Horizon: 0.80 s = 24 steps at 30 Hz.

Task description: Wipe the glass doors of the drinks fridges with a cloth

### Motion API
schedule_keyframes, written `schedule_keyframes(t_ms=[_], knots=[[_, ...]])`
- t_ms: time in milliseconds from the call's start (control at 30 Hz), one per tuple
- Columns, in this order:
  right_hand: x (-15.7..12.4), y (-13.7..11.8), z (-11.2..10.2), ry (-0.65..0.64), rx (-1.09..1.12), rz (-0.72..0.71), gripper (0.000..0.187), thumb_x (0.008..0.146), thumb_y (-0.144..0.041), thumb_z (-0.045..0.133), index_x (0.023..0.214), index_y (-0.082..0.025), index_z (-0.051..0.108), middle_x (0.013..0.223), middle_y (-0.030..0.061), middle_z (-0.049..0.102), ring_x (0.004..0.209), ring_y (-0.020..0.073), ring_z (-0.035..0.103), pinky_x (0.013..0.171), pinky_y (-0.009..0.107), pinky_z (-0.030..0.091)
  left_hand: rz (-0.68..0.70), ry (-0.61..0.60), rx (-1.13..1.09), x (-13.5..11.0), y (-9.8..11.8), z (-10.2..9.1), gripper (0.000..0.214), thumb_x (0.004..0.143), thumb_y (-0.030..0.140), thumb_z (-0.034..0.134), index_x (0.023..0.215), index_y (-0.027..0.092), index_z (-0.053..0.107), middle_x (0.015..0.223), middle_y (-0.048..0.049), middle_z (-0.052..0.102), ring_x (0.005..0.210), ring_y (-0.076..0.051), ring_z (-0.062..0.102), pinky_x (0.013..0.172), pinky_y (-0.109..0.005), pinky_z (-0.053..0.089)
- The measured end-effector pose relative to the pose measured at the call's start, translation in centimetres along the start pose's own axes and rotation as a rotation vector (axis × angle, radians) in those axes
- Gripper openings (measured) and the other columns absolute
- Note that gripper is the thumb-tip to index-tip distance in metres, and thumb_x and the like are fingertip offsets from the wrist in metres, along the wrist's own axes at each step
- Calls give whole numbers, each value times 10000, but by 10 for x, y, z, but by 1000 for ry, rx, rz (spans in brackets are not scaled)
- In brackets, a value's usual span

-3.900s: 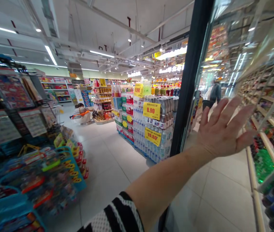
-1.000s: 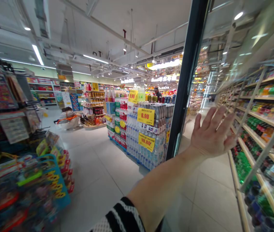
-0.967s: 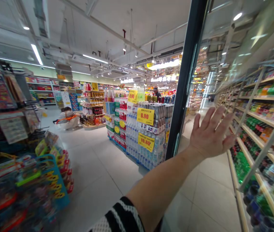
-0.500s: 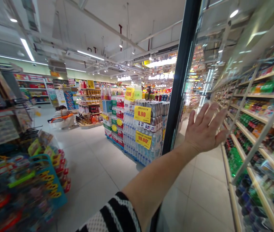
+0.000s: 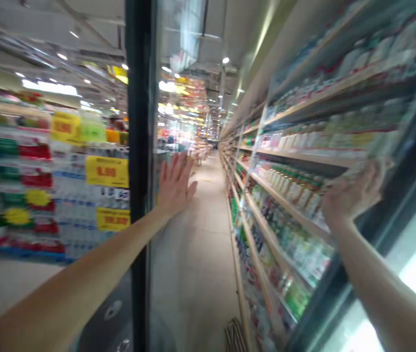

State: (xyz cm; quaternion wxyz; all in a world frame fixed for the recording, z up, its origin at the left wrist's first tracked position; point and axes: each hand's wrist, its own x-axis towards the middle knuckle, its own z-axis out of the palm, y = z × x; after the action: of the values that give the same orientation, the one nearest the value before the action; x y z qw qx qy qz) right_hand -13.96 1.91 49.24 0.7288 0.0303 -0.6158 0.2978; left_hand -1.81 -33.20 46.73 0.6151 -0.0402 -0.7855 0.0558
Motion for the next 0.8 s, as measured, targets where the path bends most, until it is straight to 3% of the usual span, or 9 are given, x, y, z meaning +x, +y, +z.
schedule_keyframes(t_ms=[100,167,300,333,467,500,667,733,800], knots=[[10,9,-14,-226,-19,-322,608,856,-383,351,1381,-77,345,1422,227,344,1348,301,287,1023,519,278,-12,79,-22,-1,-4,7,537,886,353,394,1387,171,333,1486,-115,283,1406,-243,159,1134,-488,111],[5,6,-9,-292,-37,-434,533,844,-376,348,1331,-175,428,1382,137,437,1322,255,346,1042,487,284,6,113,-38,-1,-6,8,556,874,339,421,1394,169,321,1482,-123,288,1400,-257,179,1127,-497,132],[3,1,0,-76,-70,-107,558,839,-288,334,1381,-159,345,1410,168,381,1329,275,324,1012,527,314,25,148,-55,0,-6,8,599,860,317,444,1421,192,273,1483,-123,285,1389,-281,210,1116,-519,155],[3,0,-1,-65,-65,-88,568,841,-280,336,1397,-159,317,1422,170,362,1338,276,308,1011,529,318,29,156,-53,0,-7,8,610,857,314,447,1426,198,260,1482,-122,287,1387,-284,216,1115,-521,159],[-1,-3,-6,-313,1,-507,545,844,-273,378,1385,-232,335,1429,111,376,1358,246,281,1068,492,266,50,187,-21,0,-9,11,653,849,305,466,1442,214,210,1473,-125,308,1381,-287,234,1112,-517,174],[0,-3,-5,-324,4,-543,533,845,-271,382,1376,-244,348,1421,104,388,1355,245,289,1070,495,262,57,196,-13,0,-9,11,662,848,305,470,1445,216,198,1471,-126,312,1381,-285,235,1111,-516,177],[2,-23,7,-14,-12,-132,549,870,-268,318,1410,-173,292,1431,164,352,1349,276,292,1004,527,329,63,207,-21,1,-10,12,637,850,309,458,1436,198,234,1466,-133,319,1378,-287,242,1115,-505,176],[-8,-40,11,-100,20,-295,557,866,-253,326,1419,-194,284,1441,133,351,1364,256,266,1042,503,293,47,191,-41,1,-10,12,608,852,311,444,1424,193,273,1464,-130,321,1375,-291,247,1117,-503,172],[-18,-52,12,-265,71,-614,555,849,-246,368,1402,-258,320,1428,70,391,1370,225,256,1092,470,224,37,181,-39,1,-10,12,600,851,310,441,1419,197,286,1461,-125,328,1372,-292,256,1116,-503,180]])
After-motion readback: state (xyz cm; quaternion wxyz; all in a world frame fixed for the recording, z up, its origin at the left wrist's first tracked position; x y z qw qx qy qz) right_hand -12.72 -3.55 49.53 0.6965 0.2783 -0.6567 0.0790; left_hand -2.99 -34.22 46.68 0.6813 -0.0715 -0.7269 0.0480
